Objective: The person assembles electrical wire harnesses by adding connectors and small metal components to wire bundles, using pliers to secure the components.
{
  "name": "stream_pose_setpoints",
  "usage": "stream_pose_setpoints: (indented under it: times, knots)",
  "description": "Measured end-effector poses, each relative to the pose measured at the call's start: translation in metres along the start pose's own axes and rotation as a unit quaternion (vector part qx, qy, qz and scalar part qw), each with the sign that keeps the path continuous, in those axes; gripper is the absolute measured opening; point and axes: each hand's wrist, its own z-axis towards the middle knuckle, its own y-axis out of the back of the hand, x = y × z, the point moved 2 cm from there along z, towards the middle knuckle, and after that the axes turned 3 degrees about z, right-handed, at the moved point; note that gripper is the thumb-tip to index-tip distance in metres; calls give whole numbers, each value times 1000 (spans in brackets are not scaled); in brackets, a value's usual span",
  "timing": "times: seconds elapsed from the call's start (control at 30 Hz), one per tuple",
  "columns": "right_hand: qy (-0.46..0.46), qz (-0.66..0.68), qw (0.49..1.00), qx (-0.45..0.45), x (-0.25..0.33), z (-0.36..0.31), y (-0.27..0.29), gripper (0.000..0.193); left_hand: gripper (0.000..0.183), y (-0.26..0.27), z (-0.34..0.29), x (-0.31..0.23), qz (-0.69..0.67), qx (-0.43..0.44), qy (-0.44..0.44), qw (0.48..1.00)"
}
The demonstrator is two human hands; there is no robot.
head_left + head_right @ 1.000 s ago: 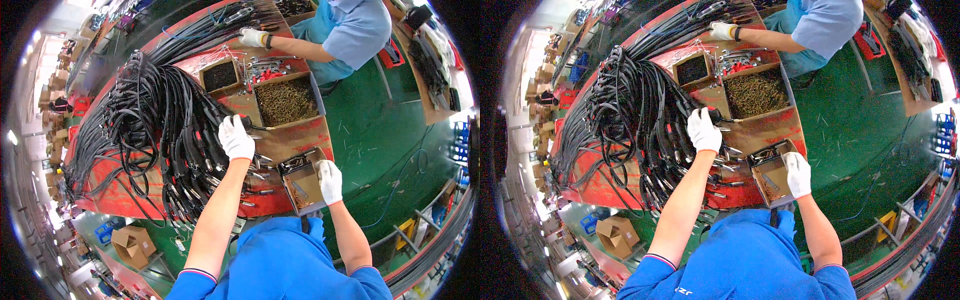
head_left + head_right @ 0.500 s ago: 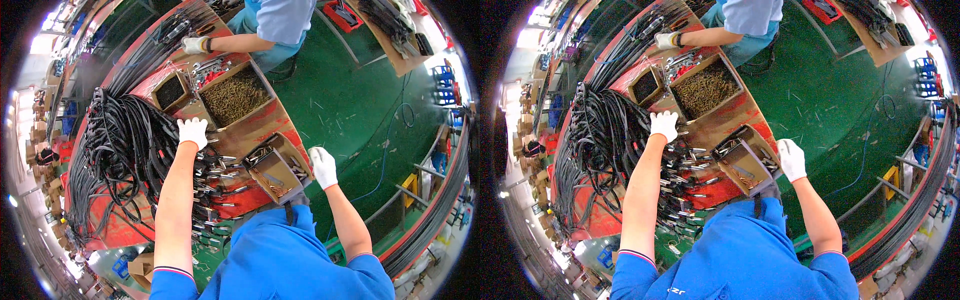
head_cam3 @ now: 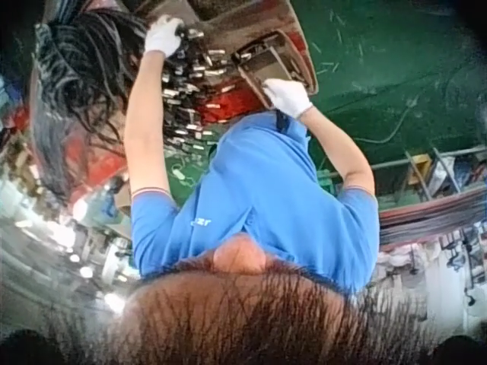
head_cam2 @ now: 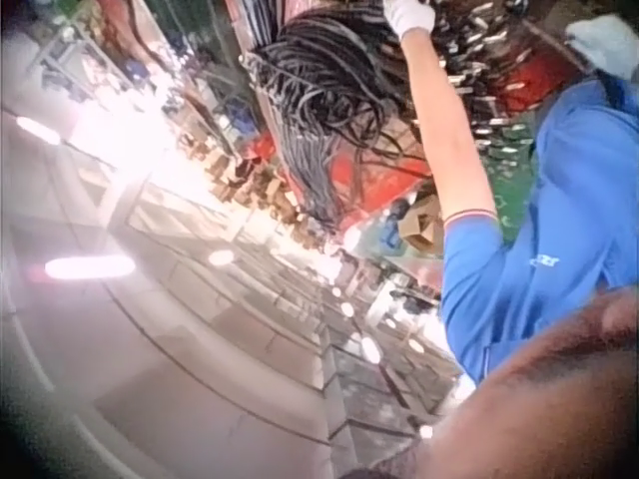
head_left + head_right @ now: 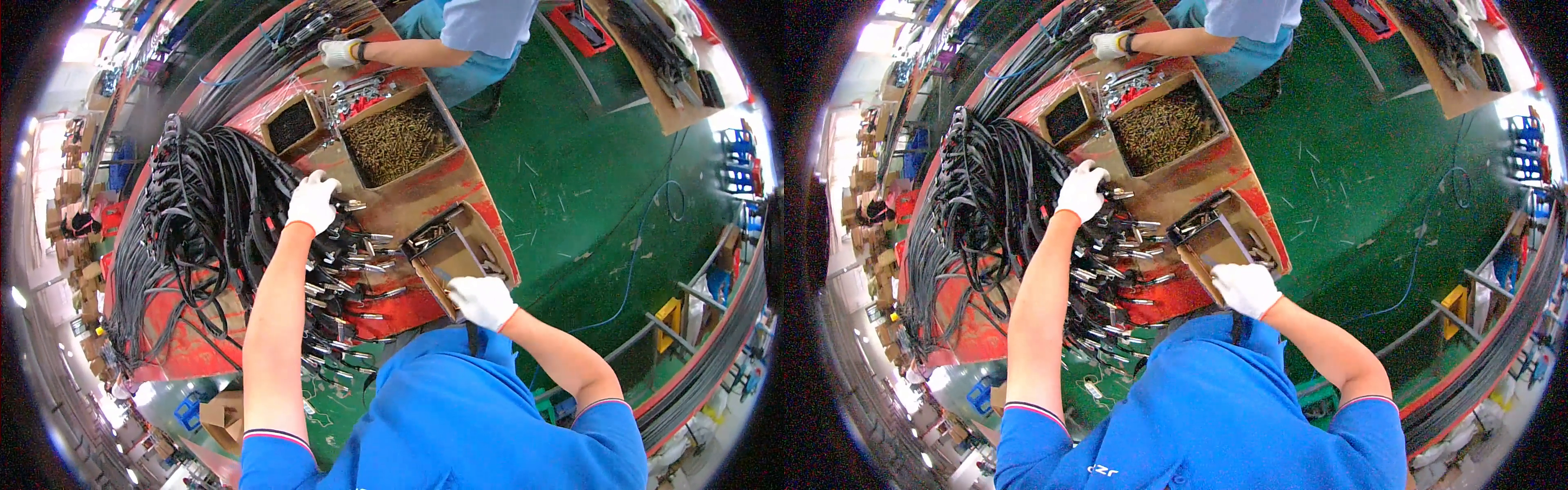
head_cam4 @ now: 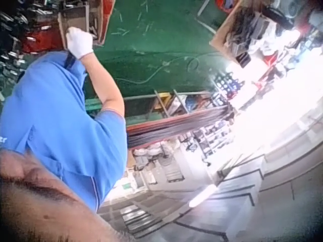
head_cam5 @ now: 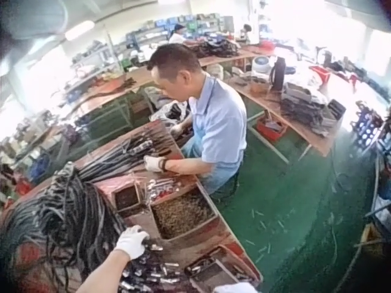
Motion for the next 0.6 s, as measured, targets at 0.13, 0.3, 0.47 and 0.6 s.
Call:
stream_pose_setpoints:
  times: [0.13,0.3,0.47,0.6]
  knots:
    - [53,-104,993,34,17,13,-40,14,32,8,-25,7,2,-45,40,998]
    - [24,-154,986,52,17,22,-46,14,23,8,-19,-13,21,-8,13,1000]
    - [27,-289,955,66,-4,3,-65,11,28,-8,-22,-22,-14,-15,77,997]
    - [-21,-317,932,174,-1,25,-72,21,40,1,-21,-15,-37,49,117,991]
